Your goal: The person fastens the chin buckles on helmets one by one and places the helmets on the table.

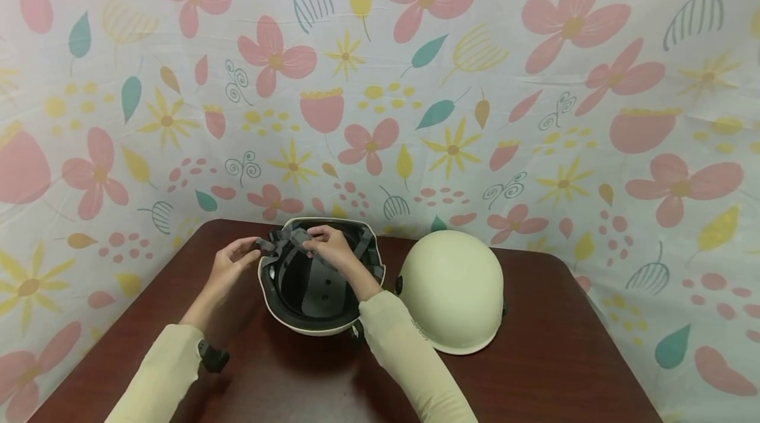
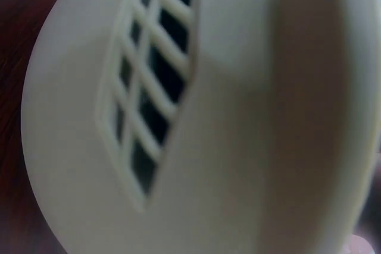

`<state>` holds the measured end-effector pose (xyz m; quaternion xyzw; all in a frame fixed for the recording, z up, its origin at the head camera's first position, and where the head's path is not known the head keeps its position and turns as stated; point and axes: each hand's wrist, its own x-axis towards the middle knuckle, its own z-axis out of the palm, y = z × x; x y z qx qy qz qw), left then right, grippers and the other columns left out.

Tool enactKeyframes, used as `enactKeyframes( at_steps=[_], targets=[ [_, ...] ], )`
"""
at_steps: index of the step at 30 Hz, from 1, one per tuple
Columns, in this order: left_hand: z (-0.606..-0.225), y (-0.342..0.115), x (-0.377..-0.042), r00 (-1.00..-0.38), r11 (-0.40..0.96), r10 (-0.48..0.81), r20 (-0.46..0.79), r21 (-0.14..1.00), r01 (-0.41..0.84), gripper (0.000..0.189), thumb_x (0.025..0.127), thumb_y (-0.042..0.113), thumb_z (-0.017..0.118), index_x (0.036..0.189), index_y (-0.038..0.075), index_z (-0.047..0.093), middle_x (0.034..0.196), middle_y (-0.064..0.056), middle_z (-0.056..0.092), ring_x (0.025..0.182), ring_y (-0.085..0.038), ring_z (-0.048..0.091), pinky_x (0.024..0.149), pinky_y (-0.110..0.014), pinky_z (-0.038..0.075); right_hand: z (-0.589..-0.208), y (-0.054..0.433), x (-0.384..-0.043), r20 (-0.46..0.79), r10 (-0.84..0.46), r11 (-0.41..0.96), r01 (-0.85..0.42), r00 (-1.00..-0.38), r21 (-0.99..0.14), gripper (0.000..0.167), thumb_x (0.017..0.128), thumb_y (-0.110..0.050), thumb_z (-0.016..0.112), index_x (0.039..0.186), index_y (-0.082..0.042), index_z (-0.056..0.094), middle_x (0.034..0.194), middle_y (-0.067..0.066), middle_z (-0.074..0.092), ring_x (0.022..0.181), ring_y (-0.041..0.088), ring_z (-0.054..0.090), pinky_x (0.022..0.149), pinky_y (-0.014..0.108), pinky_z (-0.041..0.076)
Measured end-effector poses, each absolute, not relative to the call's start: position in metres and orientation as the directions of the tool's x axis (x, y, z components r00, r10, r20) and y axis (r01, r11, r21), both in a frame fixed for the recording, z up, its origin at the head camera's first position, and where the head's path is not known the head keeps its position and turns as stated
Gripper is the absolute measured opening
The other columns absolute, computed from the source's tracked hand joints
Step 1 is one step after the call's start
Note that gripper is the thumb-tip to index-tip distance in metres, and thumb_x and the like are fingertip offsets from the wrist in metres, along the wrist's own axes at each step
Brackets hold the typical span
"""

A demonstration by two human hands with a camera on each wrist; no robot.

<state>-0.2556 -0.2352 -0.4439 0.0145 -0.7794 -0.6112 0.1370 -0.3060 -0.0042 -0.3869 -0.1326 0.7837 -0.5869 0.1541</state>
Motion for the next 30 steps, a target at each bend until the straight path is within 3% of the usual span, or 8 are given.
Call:
enactKeyframes(
  at_steps=[6,12,16,19,22,25,27,30],
  targets=[
    [-0.440,-0.233,-0.258,-0.960,0.250,-0.192,0.204,0.956,0.153,0.036,0.096,0.012,0.061,0.131,0.001,0.059,0.112,-0.007,0.063,0.089,0.004,0.057,0.076,-0.014,0.046,-0.386,-0.004,-0.306,-0.115,-0.390,0.347,-0.030,-0.914,-0.937,0.035,0.096,-0.022,0.062,0.129,-0.011,0.060,0.122,0.014,0.062,0.116,0.030,0.057,0.104,0.046,0.044],
    [-0.439,-0.232,-0.262,-0.966,0.247,-0.183,0.180,0.960,0.132,0.037,0.098,0.013,0.059,0.133,0.003,0.057,0.132,-0.021,0.058,0.110,-0.012,0.059,0.080,-0.012,0.045,-0.391,-0.003,-0.306,-0.093,-0.396,0.377,-0.069,-0.914,-0.924,0.032,0.095,-0.022,0.063,0.125,-0.011,0.062,0.119,0.014,0.065,0.104,0.026,0.062,0.095,0.043,0.049],
    [-0.438,-0.233,-0.262,-0.966,0.252,-0.179,0.186,0.958,0.138,0.037,0.098,0.013,0.058,0.134,0.002,0.056,0.135,-0.022,0.056,0.106,-0.002,0.059,0.081,-0.011,0.046,-0.393,0.000,-0.305,-0.097,-0.404,0.418,-0.090,-0.910,-0.904,0.034,0.096,-0.017,0.059,0.129,-0.013,0.062,0.125,0.014,0.062,0.102,0.026,0.061,0.089,0.040,0.048],
    [-0.436,-0.232,-0.261,-0.963,0.255,-0.179,0.202,0.955,0.153,0.037,0.098,0.012,0.058,0.134,0.002,0.056,0.135,-0.024,0.057,0.092,0.013,0.055,0.082,-0.014,0.047,-0.394,0.002,-0.305,-0.113,-0.419,0.449,-0.097,-0.901,-0.888,0.038,0.097,-0.014,0.052,0.133,-0.016,0.060,0.127,0.012,0.060,0.096,0.021,0.058,0.082,0.035,0.044],
    [-0.434,-0.231,-0.260,-0.959,0.264,-0.181,0.218,0.950,0.166,0.037,0.097,0.010,0.059,0.133,0.001,0.057,0.134,-0.025,0.057,0.089,0.012,0.055,0.082,-0.016,0.048,-0.395,0.001,-0.306,-0.121,-0.429,0.457,-0.100,-0.895,-0.884,0.042,0.096,-0.012,0.049,0.137,-0.016,0.057,0.109,0.009,0.064,0.082,0.018,0.051,0.072,0.033,0.037],
    [-0.433,-0.229,-0.259,-0.959,0.280,-0.176,0.221,0.945,0.167,0.037,0.097,0.011,0.060,0.132,0.001,0.058,0.134,-0.024,0.058,0.090,0.009,0.055,0.082,-0.017,0.046,-0.396,-0.001,-0.306,-0.131,-0.450,0.457,-0.102,-0.883,-0.884,0.049,0.095,-0.012,0.048,0.143,-0.017,0.050,0.086,0.003,0.056,0.068,0.016,0.039,0.066,0.032,0.031],
    [-0.433,-0.229,-0.258,-0.962,0.291,-0.166,0.217,0.943,0.162,0.036,0.097,0.012,0.059,0.132,0.002,0.057,0.134,-0.023,0.058,0.091,0.007,0.055,0.083,-0.018,0.046,-0.397,-0.002,-0.306,-0.140,-0.467,0.458,-0.103,-0.873,-0.883,0.050,0.098,-0.015,0.049,0.147,-0.020,0.044,0.083,0.001,0.054,0.063,0.015,0.035,0.063,0.031,0.031],
    [-0.434,-0.228,-0.257,-0.964,0.297,-0.153,0.216,0.941,0.164,0.036,0.098,0.011,0.058,0.133,0.003,0.057,0.132,-0.023,0.058,0.091,0.003,0.055,0.082,-0.020,0.045,-0.401,-0.004,-0.307,-0.145,-0.480,0.457,-0.106,-0.865,-0.883,0.048,0.101,-0.023,0.052,0.148,-0.023,0.044,0.095,0.005,0.061,0.058,0.013,0.033,0.058,0.030,0.031]
  ],
)
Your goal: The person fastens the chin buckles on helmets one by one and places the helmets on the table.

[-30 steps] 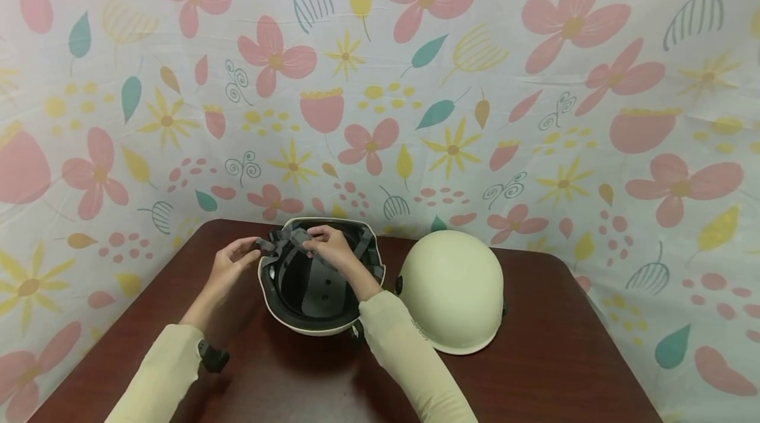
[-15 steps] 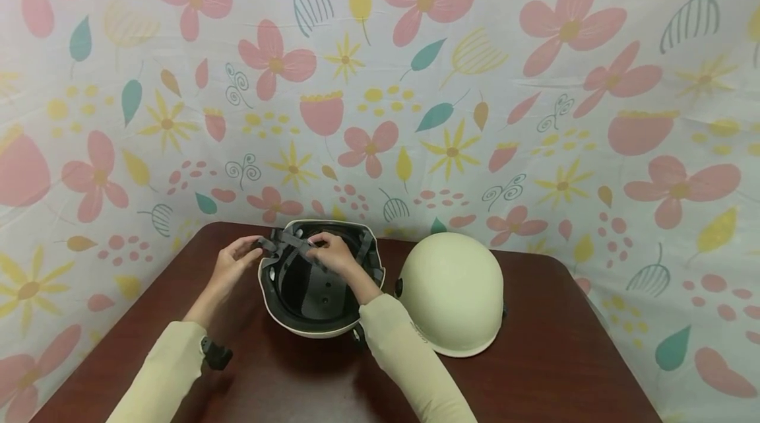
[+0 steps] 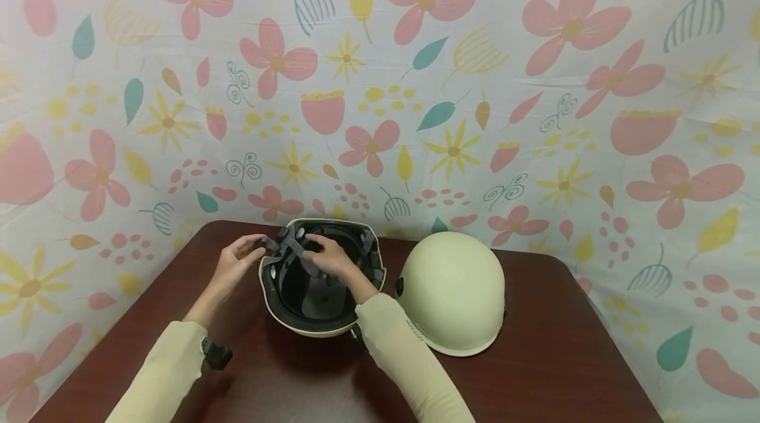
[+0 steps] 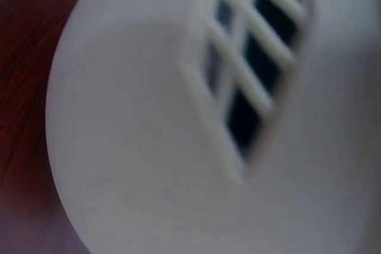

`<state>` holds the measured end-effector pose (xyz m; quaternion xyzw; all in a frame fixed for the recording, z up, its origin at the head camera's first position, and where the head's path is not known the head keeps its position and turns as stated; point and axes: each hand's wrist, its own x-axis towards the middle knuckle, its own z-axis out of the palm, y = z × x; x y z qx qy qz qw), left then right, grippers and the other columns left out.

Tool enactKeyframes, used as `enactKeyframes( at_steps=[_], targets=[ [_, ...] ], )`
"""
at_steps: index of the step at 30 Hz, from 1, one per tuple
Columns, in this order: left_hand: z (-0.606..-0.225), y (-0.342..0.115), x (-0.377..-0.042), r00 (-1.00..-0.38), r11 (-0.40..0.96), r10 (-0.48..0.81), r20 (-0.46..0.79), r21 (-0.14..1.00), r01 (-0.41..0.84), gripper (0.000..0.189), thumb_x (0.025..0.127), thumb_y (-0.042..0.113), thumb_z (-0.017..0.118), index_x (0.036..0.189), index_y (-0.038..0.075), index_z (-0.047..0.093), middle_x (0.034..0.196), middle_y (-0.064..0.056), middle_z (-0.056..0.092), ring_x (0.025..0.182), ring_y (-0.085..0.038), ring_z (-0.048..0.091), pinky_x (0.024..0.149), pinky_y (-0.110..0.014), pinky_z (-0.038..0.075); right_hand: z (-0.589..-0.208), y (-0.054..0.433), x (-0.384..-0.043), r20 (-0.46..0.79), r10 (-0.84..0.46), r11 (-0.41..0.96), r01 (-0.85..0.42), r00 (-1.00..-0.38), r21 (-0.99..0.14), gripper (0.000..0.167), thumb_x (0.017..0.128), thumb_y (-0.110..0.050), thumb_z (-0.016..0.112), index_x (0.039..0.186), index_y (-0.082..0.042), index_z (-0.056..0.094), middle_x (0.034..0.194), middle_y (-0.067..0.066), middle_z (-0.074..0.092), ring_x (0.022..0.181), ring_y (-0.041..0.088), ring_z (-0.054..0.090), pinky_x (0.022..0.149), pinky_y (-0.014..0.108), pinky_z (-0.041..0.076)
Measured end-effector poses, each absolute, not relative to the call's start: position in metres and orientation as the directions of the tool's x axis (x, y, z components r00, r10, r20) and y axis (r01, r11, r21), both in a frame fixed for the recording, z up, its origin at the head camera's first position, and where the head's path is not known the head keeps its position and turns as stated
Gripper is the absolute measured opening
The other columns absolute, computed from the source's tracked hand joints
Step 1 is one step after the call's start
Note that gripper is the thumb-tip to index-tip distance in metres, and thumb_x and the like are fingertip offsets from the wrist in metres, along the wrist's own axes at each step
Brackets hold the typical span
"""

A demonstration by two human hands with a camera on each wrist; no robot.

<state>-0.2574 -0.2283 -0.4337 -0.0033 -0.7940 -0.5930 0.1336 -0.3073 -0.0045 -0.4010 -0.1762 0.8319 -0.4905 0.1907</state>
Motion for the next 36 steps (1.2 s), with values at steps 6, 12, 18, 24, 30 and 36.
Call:
enactKeyframes(
  at_steps=[6,12,18,24,30,36],
  targets=[
    [-0.434,-0.230,-0.256,-0.962,0.322,-0.142,0.234,0.930,0.179,0.035,0.098,0.009,0.058,0.132,0.002,0.057,0.127,-0.024,0.060,0.086,0.000,0.056,0.078,-0.020,0.046,-0.408,-0.012,-0.307,-0.143,-0.488,0.460,-0.115,-0.861,-0.880,0.044,0.100,-0.032,0.056,0.142,-0.020,0.052,0.120,0.016,0.063,0.079,0.015,0.056,0.068,0.030,0.048],
    [-0.434,-0.227,-0.256,-0.961,0.327,-0.135,0.242,0.926,0.187,0.035,0.097,0.009,0.059,0.131,0.002,0.058,0.126,-0.024,0.061,0.090,-0.005,0.058,0.080,-0.024,0.047,-0.406,-0.021,-0.304,-0.111,-0.468,0.418,-0.109,-0.877,-0.902,0.044,0.099,-0.033,0.056,0.138,-0.012,0.054,0.136,0.015,0.056,0.121,0.031,0.057,0.099,0.045,0.048],
    [-0.433,-0.225,-0.257,-0.957,0.319,-0.130,0.261,0.924,0.209,0.033,0.096,0.008,0.059,0.129,0.001,0.059,0.124,-0.025,0.063,0.092,-0.006,0.059,0.080,-0.023,0.047,-0.402,-0.033,-0.304,-0.056,-0.423,0.378,-0.120,-0.904,-0.918,0.040,0.099,-0.030,0.058,0.130,-0.006,0.057,0.127,0.016,0.059,0.115,0.030,0.059,0.097,0.044,0.049],
    [-0.435,-0.223,-0.257,-0.954,0.318,-0.123,0.274,0.921,0.224,0.034,0.096,0.008,0.060,0.129,0.000,0.059,0.120,-0.026,0.063,0.085,0.003,0.056,0.075,-0.021,0.046,-0.410,-0.039,-0.303,-0.086,-0.446,0.327,-0.073,-0.891,-0.942,0.033,0.096,-0.009,0.061,0.125,0.004,0.056,0.120,0.025,0.064,0.107,0.037,0.067,0.097,0.042,0.052],
    [-0.436,-0.223,-0.257,-0.952,0.314,-0.119,0.283,0.920,0.234,0.034,0.097,0.011,0.061,0.129,0.000,0.060,0.118,-0.026,0.064,0.086,0.005,0.056,0.076,-0.018,0.045,-0.417,-0.031,-0.307,-0.136,-0.463,0.407,-0.073,-0.876,-0.910,0.026,0.094,-0.001,0.058,0.120,0.005,0.062,0.115,0.023,0.066,0.105,0.034,0.066,0.090,0.038,0.055],
    [-0.432,-0.224,-0.255,-0.962,0.326,-0.131,0.240,0.927,0.187,0.035,0.097,0.011,0.060,0.131,0.001,0.059,0.126,-0.025,0.062,0.088,0.004,0.055,0.078,-0.017,0.045,-0.420,-0.016,-0.311,-0.209,-0.537,0.461,-0.076,-0.817,-0.884,0.038,0.089,0.011,0.048,0.120,-0.001,0.065,0.116,0.017,0.067,0.093,0.021,0.066,0.075,0.032,0.049]
  ],
)
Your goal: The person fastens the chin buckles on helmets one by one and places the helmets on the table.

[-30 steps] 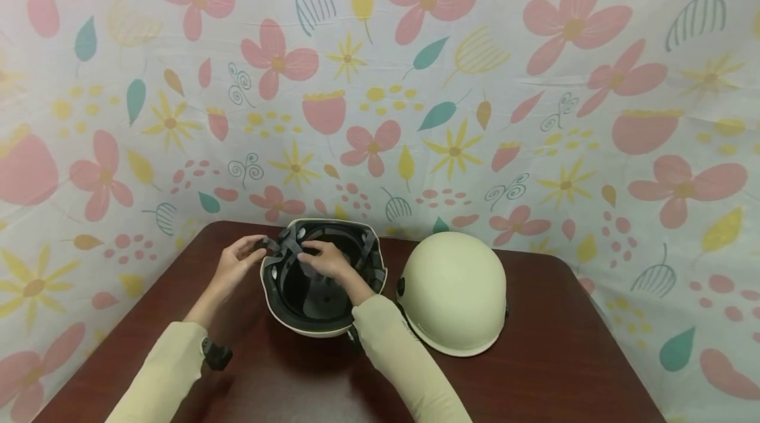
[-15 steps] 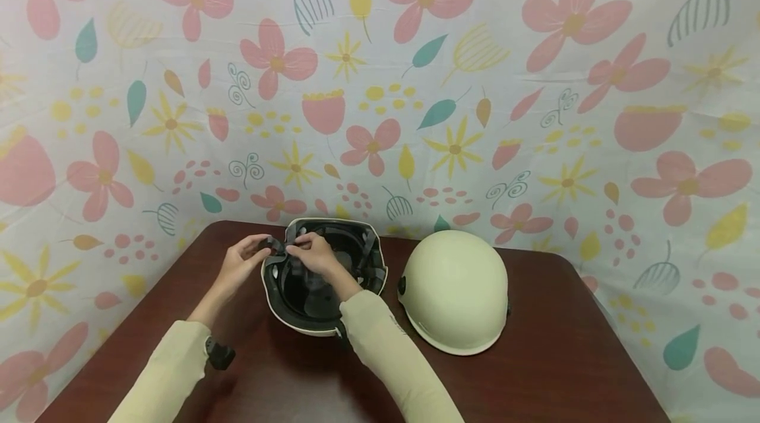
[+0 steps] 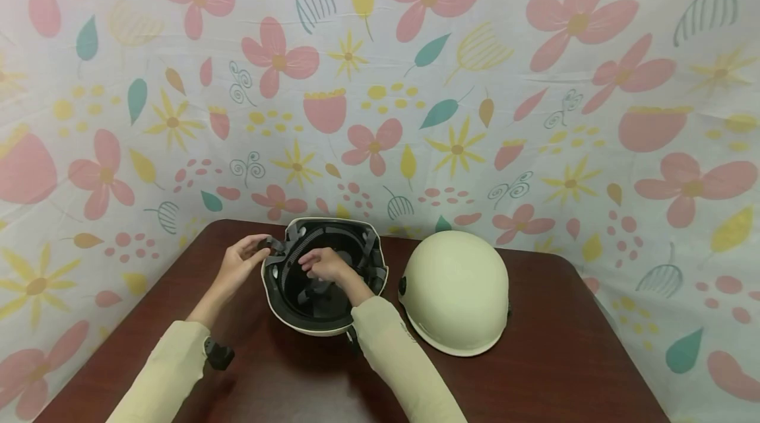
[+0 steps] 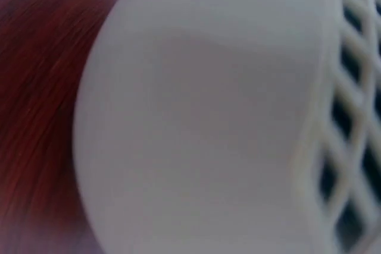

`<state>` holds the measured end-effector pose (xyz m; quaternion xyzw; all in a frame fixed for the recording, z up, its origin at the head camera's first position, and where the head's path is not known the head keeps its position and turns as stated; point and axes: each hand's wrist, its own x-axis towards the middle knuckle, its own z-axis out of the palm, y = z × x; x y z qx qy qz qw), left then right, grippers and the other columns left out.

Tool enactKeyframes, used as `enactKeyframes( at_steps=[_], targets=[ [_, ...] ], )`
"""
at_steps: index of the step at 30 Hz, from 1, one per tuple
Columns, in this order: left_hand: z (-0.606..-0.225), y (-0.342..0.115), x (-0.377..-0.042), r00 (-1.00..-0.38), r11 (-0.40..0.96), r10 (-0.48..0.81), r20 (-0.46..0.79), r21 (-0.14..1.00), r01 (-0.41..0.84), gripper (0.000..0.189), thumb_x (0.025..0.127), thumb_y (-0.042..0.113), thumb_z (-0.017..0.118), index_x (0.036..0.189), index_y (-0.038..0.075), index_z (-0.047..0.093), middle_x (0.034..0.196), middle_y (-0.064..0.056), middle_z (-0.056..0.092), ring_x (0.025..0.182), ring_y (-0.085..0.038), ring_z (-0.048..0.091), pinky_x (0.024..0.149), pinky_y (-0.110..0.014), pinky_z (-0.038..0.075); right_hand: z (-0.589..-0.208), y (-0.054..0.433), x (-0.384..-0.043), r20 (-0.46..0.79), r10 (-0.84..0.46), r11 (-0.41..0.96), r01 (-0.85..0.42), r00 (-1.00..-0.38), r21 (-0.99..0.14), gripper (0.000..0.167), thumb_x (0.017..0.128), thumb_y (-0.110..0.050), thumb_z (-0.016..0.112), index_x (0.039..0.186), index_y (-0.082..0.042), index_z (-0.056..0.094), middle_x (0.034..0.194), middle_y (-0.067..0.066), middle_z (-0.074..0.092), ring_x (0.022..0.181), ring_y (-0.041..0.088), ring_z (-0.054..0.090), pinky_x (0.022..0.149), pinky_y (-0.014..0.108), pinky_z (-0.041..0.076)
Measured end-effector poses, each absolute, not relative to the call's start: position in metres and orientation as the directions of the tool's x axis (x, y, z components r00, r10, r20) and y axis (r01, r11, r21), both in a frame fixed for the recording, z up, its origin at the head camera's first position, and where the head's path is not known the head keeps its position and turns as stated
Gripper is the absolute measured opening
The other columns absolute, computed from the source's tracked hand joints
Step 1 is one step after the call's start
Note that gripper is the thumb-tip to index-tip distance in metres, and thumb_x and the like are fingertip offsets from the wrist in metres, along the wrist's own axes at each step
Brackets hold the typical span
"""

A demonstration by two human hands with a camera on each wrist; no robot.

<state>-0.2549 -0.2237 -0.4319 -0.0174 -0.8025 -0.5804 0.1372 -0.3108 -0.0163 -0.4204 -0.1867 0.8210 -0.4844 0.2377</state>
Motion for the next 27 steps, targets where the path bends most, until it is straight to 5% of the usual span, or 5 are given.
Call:
enactKeyframes(
  at_steps=[7,18,23,27],
  targets=[
    [-0.402,-0.211,-0.232,-0.965,0.357,-0.118,0.234,0.917,0.178,0.035,0.097,0.004,0.057,0.130,-0.006,0.056,0.125,-0.029,0.061,0.099,-0.015,0.059,0.079,-0.017,0.044,-0.426,-0.002,-0.310,-0.270,-0.604,0.469,-0.060,-0.750,-0.881,0.043,0.088,0.011,0.050,0.123,-0.009,0.066,0.117,0.011,0.068,0.083,0.010,0.062,0.081,0.034,0.052],
    [-0.433,-0.224,-0.249,-0.958,0.346,-0.131,0.254,0.918,0.196,0.034,0.097,0.013,0.060,0.129,0.001,0.060,0.121,-0.024,0.064,0.091,-0.002,0.059,0.080,-0.019,0.046,-0.440,0.006,-0.301,-0.337,-0.750,0.467,-0.095,-0.569,-0.879,0.051,0.087,0.016,0.052,0.129,-0.010,0.064,0.137,0.009,0.058,0.105,0.021,0.067,0.077,0.027,0.051],
    [-0.433,-0.225,-0.247,-0.954,0.342,-0.119,0.276,0.913,0.222,0.033,0.097,0.012,0.060,0.128,0.000,0.060,0.115,-0.024,0.065,0.085,-0.005,0.063,0.080,-0.022,0.049,-0.447,0.008,-0.296,-0.326,-0.765,0.482,-0.158,-0.556,-0.862,0.052,0.084,0.020,0.051,0.126,-0.007,0.066,0.138,0.010,0.058,0.080,0.012,0.055,0.072,0.025,0.047],
    [-0.431,-0.223,-0.247,-0.953,0.325,-0.117,0.279,0.918,0.228,0.033,0.096,0.011,0.061,0.127,0.000,0.060,0.112,-0.025,0.065,0.082,-0.006,0.063,0.080,-0.025,0.050,-0.451,0.007,-0.294,-0.311,-0.760,0.497,-0.202,-0.571,-0.844,0.055,0.080,0.022,0.048,0.123,-0.006,0.067,0.139,0.013,0.056,0.075,0.012,0.051,0.069,0.024,0.045]
  ],
)
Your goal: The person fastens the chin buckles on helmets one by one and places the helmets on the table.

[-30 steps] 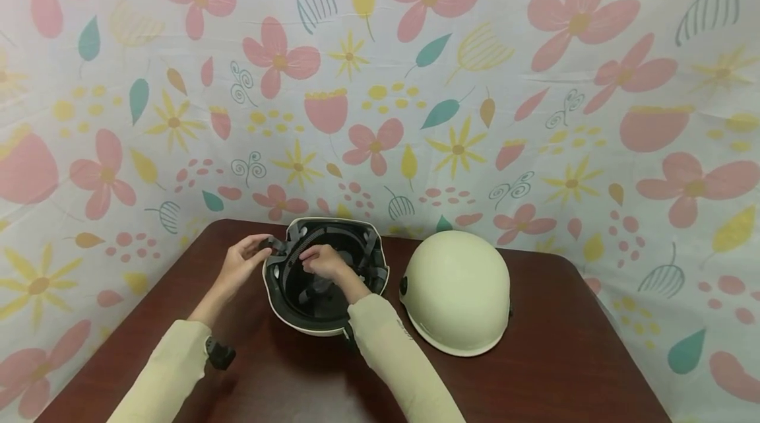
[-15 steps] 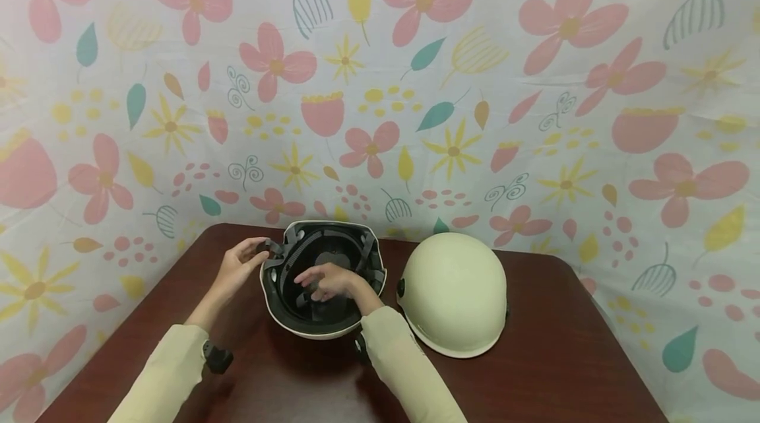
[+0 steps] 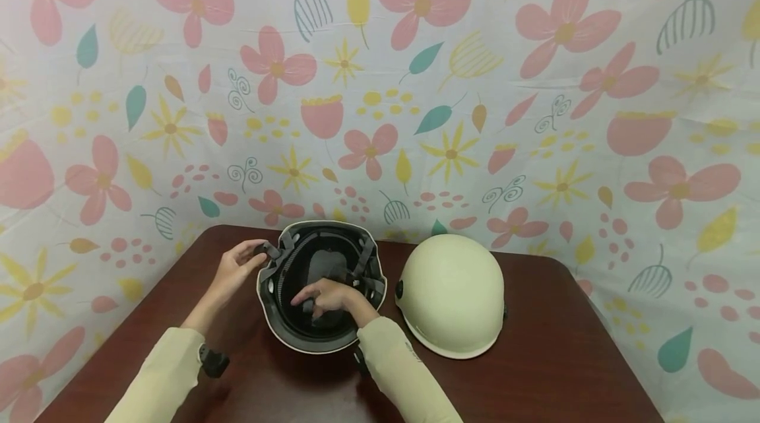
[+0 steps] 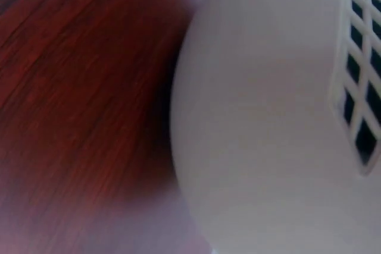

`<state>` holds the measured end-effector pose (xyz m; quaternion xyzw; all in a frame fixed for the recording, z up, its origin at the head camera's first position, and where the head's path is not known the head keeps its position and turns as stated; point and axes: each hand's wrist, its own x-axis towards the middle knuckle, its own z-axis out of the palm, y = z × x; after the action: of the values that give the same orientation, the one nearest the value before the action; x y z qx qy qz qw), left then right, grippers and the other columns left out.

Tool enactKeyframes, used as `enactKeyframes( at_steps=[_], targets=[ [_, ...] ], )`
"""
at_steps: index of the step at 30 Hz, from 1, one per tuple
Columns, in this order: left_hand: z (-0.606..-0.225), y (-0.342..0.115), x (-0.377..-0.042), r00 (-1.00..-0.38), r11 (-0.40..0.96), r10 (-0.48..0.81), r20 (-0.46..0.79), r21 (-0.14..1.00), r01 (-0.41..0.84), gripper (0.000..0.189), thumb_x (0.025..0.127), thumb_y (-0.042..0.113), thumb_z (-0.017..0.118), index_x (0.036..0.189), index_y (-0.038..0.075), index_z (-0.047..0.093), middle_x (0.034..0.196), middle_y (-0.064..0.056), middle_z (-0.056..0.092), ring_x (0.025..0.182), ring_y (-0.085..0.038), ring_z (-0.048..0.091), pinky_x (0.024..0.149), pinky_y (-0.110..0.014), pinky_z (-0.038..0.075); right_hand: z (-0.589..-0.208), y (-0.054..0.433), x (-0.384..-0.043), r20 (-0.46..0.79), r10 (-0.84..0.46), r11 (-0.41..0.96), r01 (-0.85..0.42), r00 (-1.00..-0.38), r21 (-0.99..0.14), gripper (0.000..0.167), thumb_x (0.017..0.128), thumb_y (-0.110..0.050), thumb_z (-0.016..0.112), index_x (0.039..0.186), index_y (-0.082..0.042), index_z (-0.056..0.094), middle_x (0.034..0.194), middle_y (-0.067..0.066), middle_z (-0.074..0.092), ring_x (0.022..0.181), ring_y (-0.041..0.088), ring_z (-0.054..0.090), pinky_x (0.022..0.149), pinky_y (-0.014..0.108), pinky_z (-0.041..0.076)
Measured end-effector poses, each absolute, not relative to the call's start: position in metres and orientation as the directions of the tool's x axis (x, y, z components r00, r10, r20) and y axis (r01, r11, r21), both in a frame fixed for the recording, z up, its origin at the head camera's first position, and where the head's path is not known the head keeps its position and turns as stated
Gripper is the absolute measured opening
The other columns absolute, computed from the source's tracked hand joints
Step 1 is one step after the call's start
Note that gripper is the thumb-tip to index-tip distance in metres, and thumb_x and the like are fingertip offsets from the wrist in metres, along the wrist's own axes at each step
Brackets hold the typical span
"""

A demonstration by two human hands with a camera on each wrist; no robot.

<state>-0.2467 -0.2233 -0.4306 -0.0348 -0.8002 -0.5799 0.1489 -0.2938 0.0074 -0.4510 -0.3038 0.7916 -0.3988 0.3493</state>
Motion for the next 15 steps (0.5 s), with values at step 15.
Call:
enactKeyframes(
  at_steps=[15],
  targets=[
    [-0.4353,-0.2216,-0.2470,-0.949,0.320,-0.112,0.296,0.915,0.247,0.033,0.096,0.013,0.062,0.126,-0.001,0.061,0.111,-0.023,0.067,0.080,-0.003,0.062,0.077,-0.018,0.048,-0.4584,0.0010,-0.2918,-0.173,-0.674,0.526,-0.302,-0.719,-0.795,0.027,0.082,0.009,0.069,0.106,-0.004,0.073,0.122,0.015,0.067,0.112,0.030,0.064,0.087,0.035,0.056]
  ],
)
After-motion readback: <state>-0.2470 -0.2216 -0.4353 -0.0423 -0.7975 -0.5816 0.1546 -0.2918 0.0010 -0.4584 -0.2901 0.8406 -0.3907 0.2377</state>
